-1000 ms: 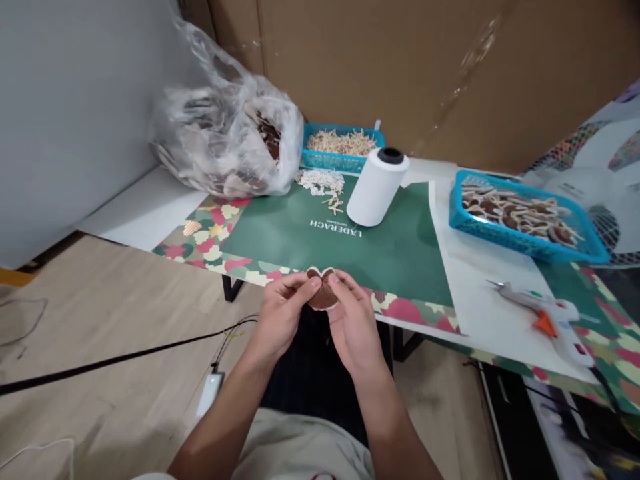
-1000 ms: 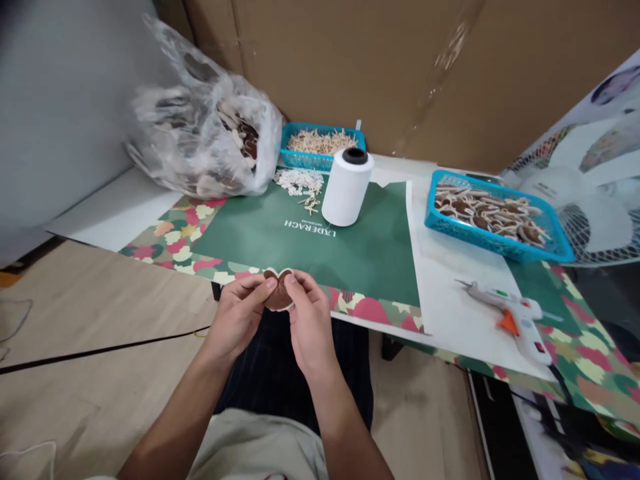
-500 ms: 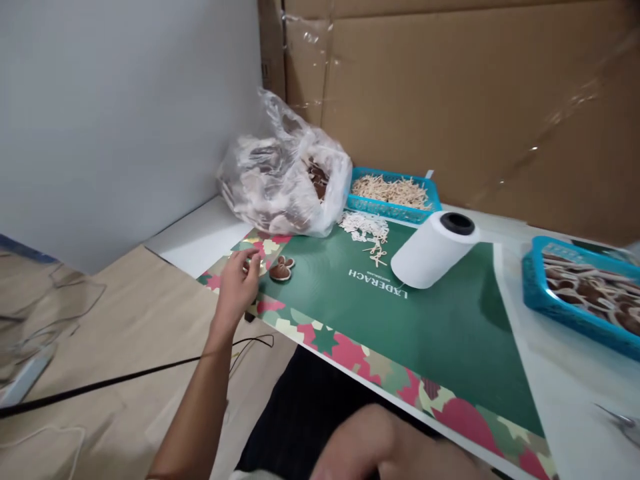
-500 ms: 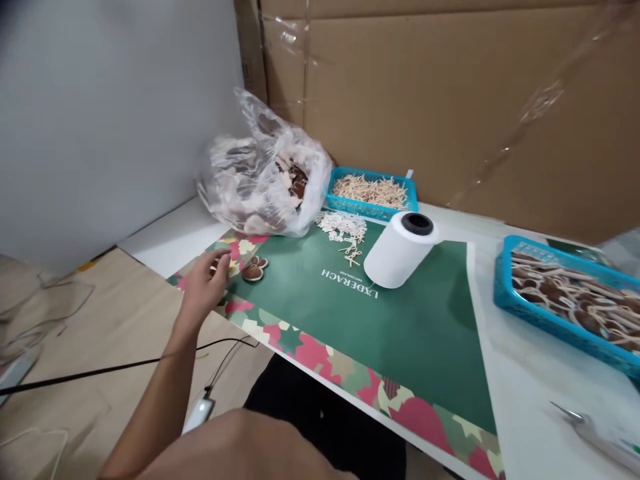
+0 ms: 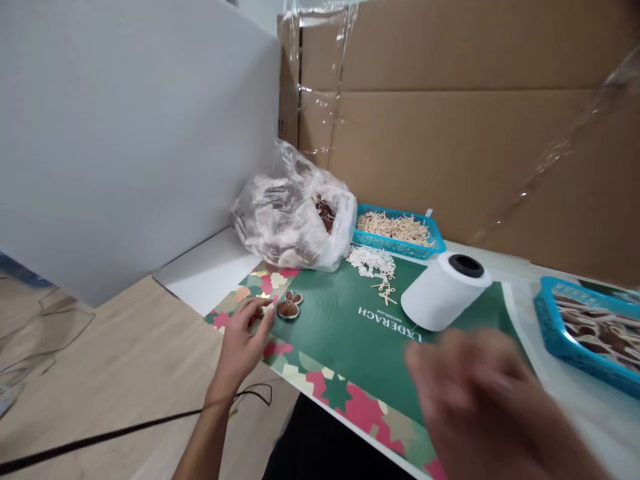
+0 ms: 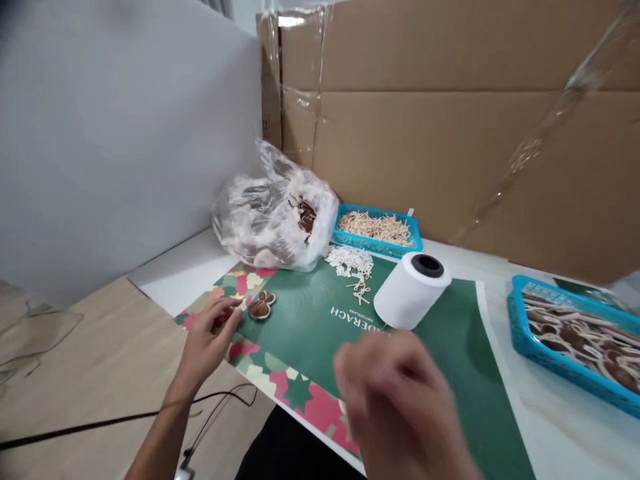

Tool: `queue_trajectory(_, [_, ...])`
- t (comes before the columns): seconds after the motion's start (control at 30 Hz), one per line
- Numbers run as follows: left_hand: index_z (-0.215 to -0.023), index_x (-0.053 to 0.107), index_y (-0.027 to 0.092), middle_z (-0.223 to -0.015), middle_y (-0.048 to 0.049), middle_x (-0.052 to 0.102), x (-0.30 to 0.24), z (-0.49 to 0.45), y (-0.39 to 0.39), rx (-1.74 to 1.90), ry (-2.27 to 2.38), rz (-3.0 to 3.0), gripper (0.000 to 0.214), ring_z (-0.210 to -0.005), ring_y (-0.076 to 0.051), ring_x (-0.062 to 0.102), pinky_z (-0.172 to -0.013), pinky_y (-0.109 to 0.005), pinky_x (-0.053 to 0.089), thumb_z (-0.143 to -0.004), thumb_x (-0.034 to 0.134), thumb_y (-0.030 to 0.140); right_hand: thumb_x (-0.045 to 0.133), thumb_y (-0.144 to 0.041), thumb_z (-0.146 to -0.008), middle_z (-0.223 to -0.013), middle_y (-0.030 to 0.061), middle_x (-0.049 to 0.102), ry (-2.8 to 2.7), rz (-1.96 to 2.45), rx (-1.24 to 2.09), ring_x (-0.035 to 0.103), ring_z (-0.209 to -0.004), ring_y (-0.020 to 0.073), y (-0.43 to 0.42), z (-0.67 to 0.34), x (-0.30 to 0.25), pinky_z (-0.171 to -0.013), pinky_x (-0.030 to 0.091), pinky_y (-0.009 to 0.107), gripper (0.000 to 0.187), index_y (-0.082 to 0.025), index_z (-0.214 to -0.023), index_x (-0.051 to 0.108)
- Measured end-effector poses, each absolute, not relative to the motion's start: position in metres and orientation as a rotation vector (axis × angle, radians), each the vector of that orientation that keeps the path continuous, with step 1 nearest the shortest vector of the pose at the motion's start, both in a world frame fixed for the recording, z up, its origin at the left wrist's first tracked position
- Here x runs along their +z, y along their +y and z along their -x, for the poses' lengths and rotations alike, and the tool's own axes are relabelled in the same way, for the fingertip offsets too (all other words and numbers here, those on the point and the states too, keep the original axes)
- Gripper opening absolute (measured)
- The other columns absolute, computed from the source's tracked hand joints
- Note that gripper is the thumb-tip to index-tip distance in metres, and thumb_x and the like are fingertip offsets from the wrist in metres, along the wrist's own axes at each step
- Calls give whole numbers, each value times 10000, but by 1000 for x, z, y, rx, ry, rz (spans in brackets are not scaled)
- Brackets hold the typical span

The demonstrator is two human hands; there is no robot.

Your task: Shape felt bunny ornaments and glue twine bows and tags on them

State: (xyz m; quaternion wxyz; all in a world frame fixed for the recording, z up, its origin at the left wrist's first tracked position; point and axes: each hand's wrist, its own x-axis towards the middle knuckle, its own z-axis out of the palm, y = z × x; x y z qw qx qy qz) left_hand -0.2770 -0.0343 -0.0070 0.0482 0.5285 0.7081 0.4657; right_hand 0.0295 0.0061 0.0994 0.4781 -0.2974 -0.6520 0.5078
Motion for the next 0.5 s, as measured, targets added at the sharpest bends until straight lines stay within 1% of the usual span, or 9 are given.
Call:
queue_trajectory(0.03, [-1195,716,245,-1234,-95,687,-6,276,-35,1386,2159,-1678,290,-1143,-269,679,-964,-419,568,-999,619,436,525,-486,-981,-762,35,646,-1540,721,1309,573,-581,229,22,-11,99,-543,491,409,178,-386,-916,658])
queue_trajectory(0.07, [-1237,706,257,-1277,-99,667,-6,274,-34,1331,2158,-1765,304,-1190,-281,659,-999,-439,555,-990,636,420,583,-422,-952,-926,37,710,-1554,768,1362,643,-685,220,41,9,99,-624,539,402,121,-354,-992,674])
queue_trajectory(0.1, [-1262,699,270,-1298,-98,656,-5,273,-33,1260,2156,-1858,312,-1214,-291,643,-1019,-459,542,-983,647,398,596,-379,-941,-1081,51,734,-1651,849,1343,687,-799,216,63,29,97,-696,565,391,183,-324,-1099,669])
queue_trajectory(0.13, [-1269,700,283,-1294,-94,657,-6,271,-31,1190,2156,-1939,306,-1209,-299,637,-1017,-476,537,-983,645,376,572,-331,-934,-1165,75,733,-1783,918,1233,703,-867,213,88,49,94,-749,579,384,246,-283,-1159,658])
queue_trajectory(0.2, [-1241,713,292,-1240,-83,681,-7,270,-25,1089,2185,-2023,268,-1145,-307,649,-961,-486,545,-998,610,334,539,-192,-899,-1257,125,717,-1938,1035,1000,701,-1030,222,143,86,86,-923,568,406,320,-214,-1196,656])
queue_trajectory(0.27, [-1224,717,279,-1199,-82,703,-10,272,-20,1052,2267,-2020,261,-1082,-311,660,-904,-487,547,-1016,560,295,509,-112,-883,-1163,126,745,-1972,1070,932,699,-1057,227,197,117,79,-988,547,416,310,-194,-1123,687])
queue_trajectory(0.37, [-1214,713,265,-1190,-85,717,-15,279,-16,1052,2398,-1980,276,-1048,-318,665,-866,-487,538,-1019,518,250,572,-94,-895,-1020,102,760,-2051,1107,851,699,-1050,249,258,153,74,-1014,526,438,201,-206,-960,726])
queue_trajectory(0.43, [-1212,711,271,-1190,-84,721,-18,283,-17,1063,2451,-1966,281,-1056,-325,666,-848,-484,531,-1015,513,243,618,-121,-935,-1042,107,757,-2090,1124,807,695,-1068,249,281,172,73,-1032,517,450,144,-207,-944,733])
queue_trajectory(0.5, [-1225,705,278,-1214,-84,720,-24,285,-19,1094,2493,-1942,287,-1077,-332,667,-836,-487,527,-1015,510,251,654,-223,-988,-1123,104,744,-2106,1139,774,693,-1075,233,293,186,72,-1016,541,454,89,-198,-1029,730])
